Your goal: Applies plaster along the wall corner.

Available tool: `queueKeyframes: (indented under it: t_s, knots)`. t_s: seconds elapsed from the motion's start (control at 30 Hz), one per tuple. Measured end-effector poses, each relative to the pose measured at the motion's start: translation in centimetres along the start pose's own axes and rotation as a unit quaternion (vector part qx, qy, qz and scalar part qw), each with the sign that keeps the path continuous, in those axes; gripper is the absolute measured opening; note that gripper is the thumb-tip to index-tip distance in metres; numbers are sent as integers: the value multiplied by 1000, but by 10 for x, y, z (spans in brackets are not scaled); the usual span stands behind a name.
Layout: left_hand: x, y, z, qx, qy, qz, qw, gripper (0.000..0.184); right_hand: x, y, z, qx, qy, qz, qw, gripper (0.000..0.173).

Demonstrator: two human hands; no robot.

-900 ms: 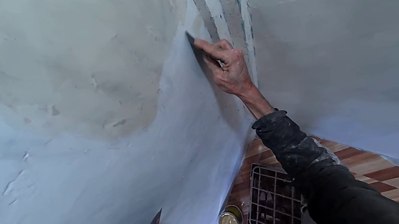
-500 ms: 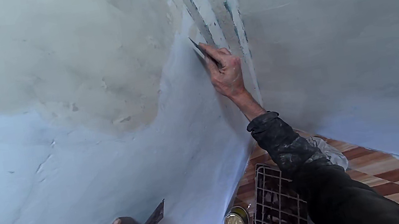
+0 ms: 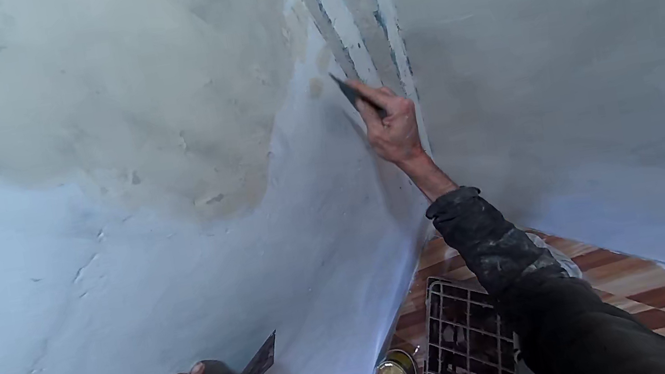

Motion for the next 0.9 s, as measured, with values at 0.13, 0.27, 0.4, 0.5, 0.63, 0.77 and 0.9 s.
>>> queueKeyframes:
  t_s: [0.13,0.27,0.4,0.5,0.63,0.77,0.9]
  knots:
    - [-2,0,1,1,2,-4,1000,35,-44,4,-1,41,56,-29,997,34]
    - [1,0,1,3,5,-4,1000,36,-57,4,-11,58,57,-44,996,37]
    - [2,1,1,-2,0,0,1000,36,-57,9,-22,77,66,-61,993,38]
    - [3,0,0,-4,-4,6,1000,35,-53,9,-26,61,59,-60,995,38]
    - [-2,2,0,-4,-11,12,1000,33,-42,3,-29,20,12,-24,999,36]
    - [-3,2,1,-3,-8,9,1000,34,-21,-13,-30,0,-19,26,999,35]
    - [-4,4,2,-5,-2,4,1000,33,23,-46,-15,13,-79,34,996,40]
Point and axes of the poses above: each hand's wrist, its own x-axis away from the middle knuckle, its own z-axis out of the back of the hand, y = z × x, the point moved 9 cm from there along -x, towards the middle knuckle, and after that the axes turned 1 degree about -x, right-handed, at the moved point
